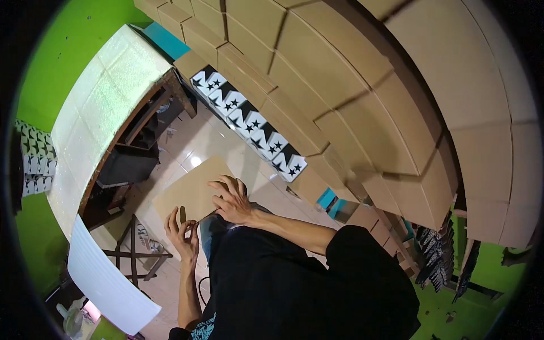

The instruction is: Pack finished shoes into cardboard boxes and stack them.

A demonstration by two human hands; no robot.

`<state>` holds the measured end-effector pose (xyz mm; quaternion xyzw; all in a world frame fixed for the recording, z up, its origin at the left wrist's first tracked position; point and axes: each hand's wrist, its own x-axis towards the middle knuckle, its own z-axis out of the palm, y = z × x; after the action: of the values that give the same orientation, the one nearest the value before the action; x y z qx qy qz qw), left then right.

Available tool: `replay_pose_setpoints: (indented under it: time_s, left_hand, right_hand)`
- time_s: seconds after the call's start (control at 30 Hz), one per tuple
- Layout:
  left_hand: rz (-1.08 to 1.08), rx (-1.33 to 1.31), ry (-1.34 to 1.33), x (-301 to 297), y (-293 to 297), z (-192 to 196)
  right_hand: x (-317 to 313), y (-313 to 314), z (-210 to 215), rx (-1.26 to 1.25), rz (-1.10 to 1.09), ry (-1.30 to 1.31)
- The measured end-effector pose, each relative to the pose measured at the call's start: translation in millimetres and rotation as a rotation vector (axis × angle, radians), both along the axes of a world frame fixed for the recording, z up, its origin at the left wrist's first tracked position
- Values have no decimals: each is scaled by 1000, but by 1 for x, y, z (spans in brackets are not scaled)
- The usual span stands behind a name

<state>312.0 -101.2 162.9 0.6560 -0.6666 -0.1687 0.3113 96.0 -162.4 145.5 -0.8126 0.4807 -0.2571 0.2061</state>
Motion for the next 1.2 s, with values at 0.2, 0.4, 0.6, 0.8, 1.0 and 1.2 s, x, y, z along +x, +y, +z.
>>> replay_pose_setpoints:
  time_s: [0.2,0.4,0.6,0.8,1.0,1.2]
  left_hand:
    - [23,-8,-46,-32,96,-7]
    - [16,3,-57,-57,194,-11]
    - [44,-10,-78,-94,289,-9]
    - [32,-1,-35,-148,346,0]
    - [-17,-44,-32,-217,358,-13]
    - [25,-99,-33,-290,335,-18]
  right_hand:
    - [-31,94,-12,-28,12,1]
    - [-57,192,-18,0,0,-2]
    - [-98,279,-6,-27,41,-12]
    - [-153,336,4,-14,54,-7]
    - [-227,353,3,-30,24,34]
    - [-296,328,-2,-92,45,36]
